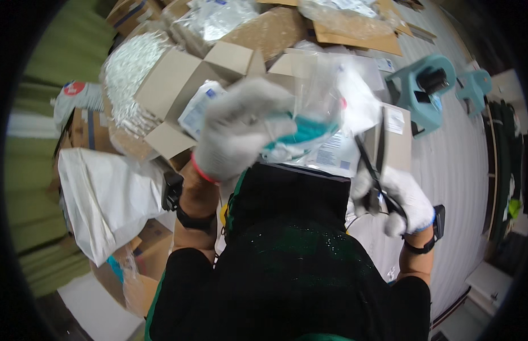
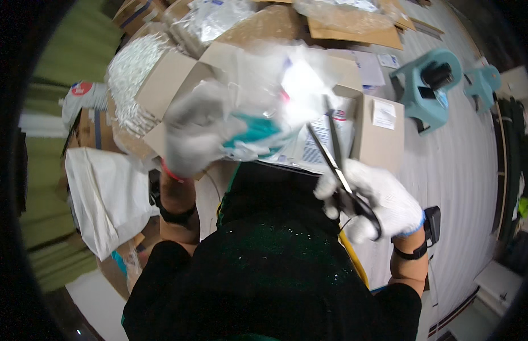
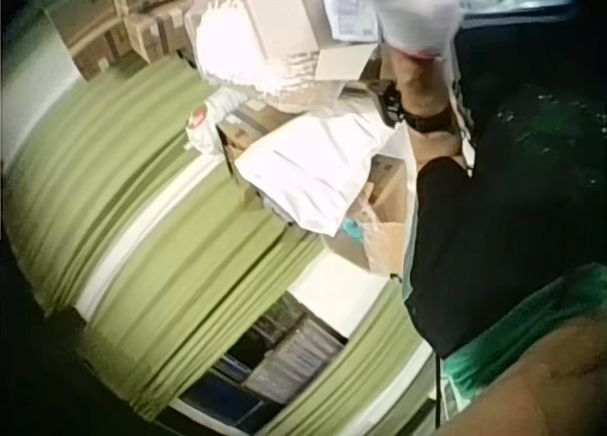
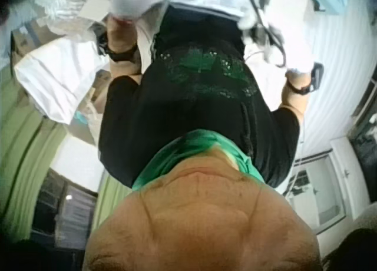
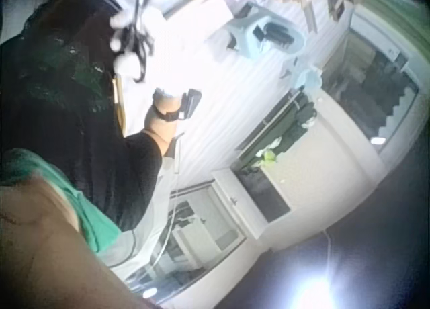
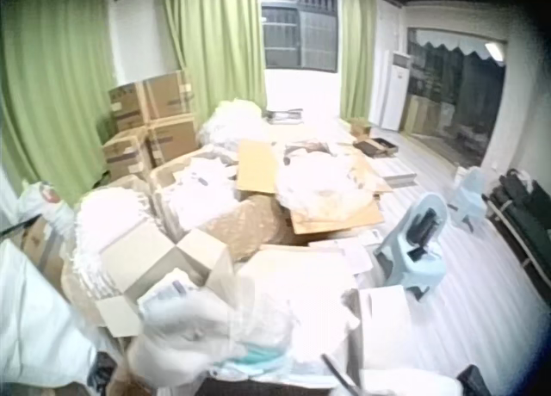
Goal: The person is unboxing packages and sorting the contents into boxes.
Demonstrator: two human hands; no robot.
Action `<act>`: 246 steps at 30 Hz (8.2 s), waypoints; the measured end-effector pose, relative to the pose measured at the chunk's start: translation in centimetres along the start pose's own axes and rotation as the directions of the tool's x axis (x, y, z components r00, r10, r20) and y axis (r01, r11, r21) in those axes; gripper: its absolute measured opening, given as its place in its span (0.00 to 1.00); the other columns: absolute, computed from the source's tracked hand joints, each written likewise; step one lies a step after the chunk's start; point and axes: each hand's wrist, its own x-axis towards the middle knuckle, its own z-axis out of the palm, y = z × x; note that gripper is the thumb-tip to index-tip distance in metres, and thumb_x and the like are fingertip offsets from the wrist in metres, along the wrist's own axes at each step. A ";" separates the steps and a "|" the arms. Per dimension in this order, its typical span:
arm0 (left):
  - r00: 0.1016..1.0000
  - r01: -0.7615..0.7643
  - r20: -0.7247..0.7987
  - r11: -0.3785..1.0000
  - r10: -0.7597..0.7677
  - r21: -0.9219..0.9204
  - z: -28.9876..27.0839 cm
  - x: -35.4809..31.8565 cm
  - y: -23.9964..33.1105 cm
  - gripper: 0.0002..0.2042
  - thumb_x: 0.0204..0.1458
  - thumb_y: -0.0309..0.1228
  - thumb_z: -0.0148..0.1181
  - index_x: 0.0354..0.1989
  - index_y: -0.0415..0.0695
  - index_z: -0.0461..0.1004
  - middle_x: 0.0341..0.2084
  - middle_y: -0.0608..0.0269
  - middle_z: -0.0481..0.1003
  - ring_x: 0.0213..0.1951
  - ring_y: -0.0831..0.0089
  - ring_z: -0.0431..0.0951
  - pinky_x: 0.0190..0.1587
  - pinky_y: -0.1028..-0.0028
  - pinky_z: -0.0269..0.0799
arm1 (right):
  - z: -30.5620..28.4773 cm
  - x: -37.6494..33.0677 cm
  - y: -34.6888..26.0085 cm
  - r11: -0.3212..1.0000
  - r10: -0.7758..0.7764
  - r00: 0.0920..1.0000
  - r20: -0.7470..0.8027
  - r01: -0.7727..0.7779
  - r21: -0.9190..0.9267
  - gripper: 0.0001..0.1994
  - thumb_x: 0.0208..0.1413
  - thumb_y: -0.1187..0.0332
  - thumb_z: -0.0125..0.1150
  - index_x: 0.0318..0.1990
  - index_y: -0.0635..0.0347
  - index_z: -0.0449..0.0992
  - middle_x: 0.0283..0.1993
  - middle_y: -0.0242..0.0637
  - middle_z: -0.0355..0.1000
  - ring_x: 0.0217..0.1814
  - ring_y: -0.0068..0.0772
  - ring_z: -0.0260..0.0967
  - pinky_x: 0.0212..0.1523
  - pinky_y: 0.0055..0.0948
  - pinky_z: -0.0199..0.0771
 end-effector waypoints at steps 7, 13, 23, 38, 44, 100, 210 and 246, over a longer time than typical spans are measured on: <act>0.931 0.040 -0.288 0.723 0.223 0.690 -10.7 -0.6 4.6 0.22 0.52 0.29 0.68 0.56 0.44 0.72 0.50 0.50 0.76 0.43 0.55 0.81 0.45 0.62 0.80 | 0.0 3.3 1.2 0.919 -0.105 0.876 -0.471 -0.095 -0.383 0.24 0.46 0.62 0.77 0.48 0.64 0.77 0.34 0.30 0.73 0.35 0.21 0.67 0.38 0.26 0.72; 0.939 0.338 -0.344 0.175 0.002 0.925 -16.7 -6.1 -16.3 0.09 0.50 0.30 0.66 0.41 0.48 0.83 0.39 0.55 0.81 0.42 0.55 0.81 0.47 0.60 0.77 | -0.8 5.7 4.8 0.811 -0.023 0.875 -0.484 -0.267 -0.521 0.23 0.51 0.56 0.76 0.49 0.56 0.77 0.27 0.32 0.69 0.29 0.22 0.66 0.34 0.26 0.70; 0.619 0.658 -0.272 0.298 -0.737 0.691 -20.8 -9.8 -24.7 0.27 0.62 0.53 0.52 0.51 0.40 0.81 0.39 0.47 0.83 0.45 0.53 0.83 0.54 0.62 0.75 | -1.1 5.4 4.5 0.919 -0.044 0.839 -0.542 -0.179 -0.351 0.20 0.55 0.62 0.74 0.49 0.64 0.76 0.32 0.27 0.67 0.32 0.17 0.60 0.35 0.21 0.66; 0.647 0.655 -0.050 0.521 -0.761 0.547 8.2 3.1 -14.7 0.37 0.57 0.52 0.61 0.62 0.27 0.69 0.57 0.33 0.74 0.62 0.49 0.75 0.64 0.63 0.69 | -0.8 4.1 7.5 0.984 -0.169 0.795 -0.583 0.100 -0.149 0.14 0.59 0.71 0.70 0.49 0.63 0.75 0.38 0.27 0.71 0.37 0.15 0.62 0.40 0.19 0.67; 0.494 0.786 -0.216 0.326 -0.842 0.526 11.3 2.6 -22.0 0.39 0.46 0.53 0.67 0.55 0.25 0.75 0.53 0.32 0.77 0.56 0.47 0.79 0.60 0.63 0.73 | -0.5 3.8 8.1 0.990 -0.125 0.785 -0.606 0.056 -0.132 0.14 0.58 0.72 0.71 0.49 0.62 0.76 0.37 0.26 0.69 0.38 0.16 0.63 0.40 0.20 0.67; 0.912 0.142 0.166 0.669 -0.374 0.729 7.3 1.9 -11.9 0.35 0.57 0.45 0.63 0.72 0.49 0.59 0.55 0.43 0.74 0.55 0.46 0.77 0.59 0.55 0.73 | 0.6 -2.7 2.6 0.905 0.289 0.828 -0.481 -0.400 -0.144 0.23 0.64 0.45 0.63 0.36 0.61 0.77 0.24 0.28 0.70 0.22 0.18 0.65 0.24 0.23 0.63; 0.984 -0.135 0.173 0.479 -0.036 0.868 8.3 4.1 -11.3 0.17 0.57 0.42 0.65 0.47 0.44 0.77 0.35 0.56 0.73 0.37 0.55 0.79 0.41 0.58 0.77 | -5.4 9.4 5.8 0.818 -0.438 0.578 -0.688 -0.061 -0.572 0.23 0.51 0.81 0.67 0.56 0.64 0.72 0.42 0.36 0.77 0.46 0.24 0.76 0.49 0.26 0.79; 0.968 -0.252 0.224 0.454 0.115 0.854 13.5 -0.4 -11.3 0.03 0.47 0.27 0.60 0.28 0.45 0.73 0.31 0.58 0.67 0.33 0.62 0.76 0.31 0.67 0.75 | 2.2 -0.4 2.9 0.895 0.409 0.840 -0.357 -0.445 -0.024 0.16 0.64 0.57 0.66 0.40 0.65 0.78 0.28 0.32 0.75 0.26 0.20 0.70 0.27 0.23 0.68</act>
